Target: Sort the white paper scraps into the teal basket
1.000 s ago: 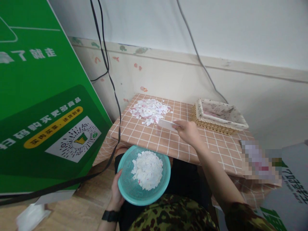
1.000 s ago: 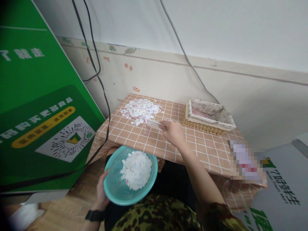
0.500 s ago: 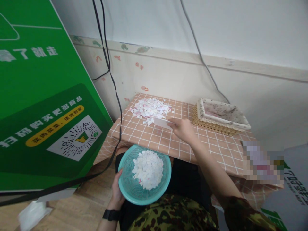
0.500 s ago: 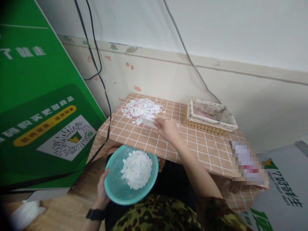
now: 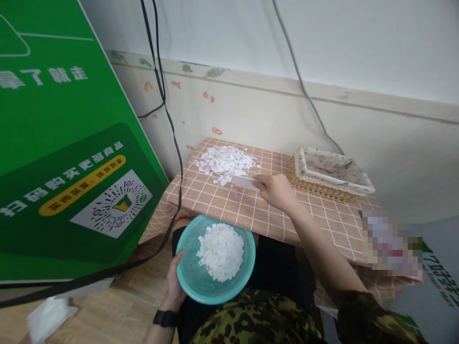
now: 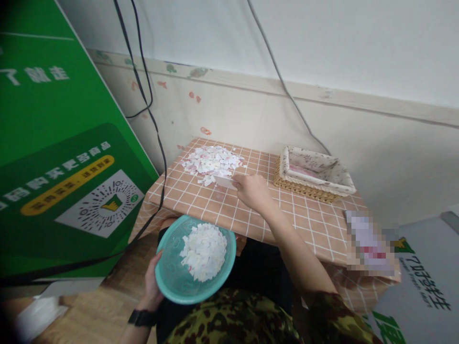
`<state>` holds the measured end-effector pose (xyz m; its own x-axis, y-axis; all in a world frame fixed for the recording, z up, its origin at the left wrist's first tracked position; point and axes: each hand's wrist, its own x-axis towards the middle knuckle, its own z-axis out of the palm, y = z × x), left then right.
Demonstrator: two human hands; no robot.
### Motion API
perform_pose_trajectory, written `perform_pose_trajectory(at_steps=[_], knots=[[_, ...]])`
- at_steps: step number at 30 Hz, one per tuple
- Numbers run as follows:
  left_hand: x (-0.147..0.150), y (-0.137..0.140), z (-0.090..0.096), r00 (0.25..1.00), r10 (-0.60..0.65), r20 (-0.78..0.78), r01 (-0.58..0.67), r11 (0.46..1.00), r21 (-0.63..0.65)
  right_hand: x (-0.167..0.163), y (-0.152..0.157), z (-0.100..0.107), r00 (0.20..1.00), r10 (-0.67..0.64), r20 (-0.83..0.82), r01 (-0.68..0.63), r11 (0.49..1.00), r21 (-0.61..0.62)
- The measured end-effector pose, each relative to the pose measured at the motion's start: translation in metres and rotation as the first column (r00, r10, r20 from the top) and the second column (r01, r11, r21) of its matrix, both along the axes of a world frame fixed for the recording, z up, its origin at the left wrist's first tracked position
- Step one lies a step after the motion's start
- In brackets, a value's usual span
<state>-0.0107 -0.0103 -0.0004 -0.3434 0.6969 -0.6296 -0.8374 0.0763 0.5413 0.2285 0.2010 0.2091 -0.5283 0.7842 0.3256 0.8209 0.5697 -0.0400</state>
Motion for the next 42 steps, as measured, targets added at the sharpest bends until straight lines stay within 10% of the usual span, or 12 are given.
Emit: perform_pose_trajectory(at_steps=[21, 32, 42], knots=[[0.001, 0.001, 0.005, 1.000, -0.012, 0.011, 0.012, 1.000, 0.004, 0.012, 0.016, 0.024, 0.979, 0.201, -0.008, -0.201, 0.975, -0.096], [0.001, 0.001, 0.001, 1.000, 0.003, 0.011, -0.002, 1.000, -0.017, 0.030, 0.009, -0.011, 0.970, -0.095, -0.225, 0.074, 0.992, -0.098], [-0.001, 0.002, -0.003, 1.000, 0.010, -0.001, -0.010, 1.000, -0.019, 0.029, 0.014, -0.026, 0.917, -0.091, -0.389, 0.035, 0.988, -0.149]])
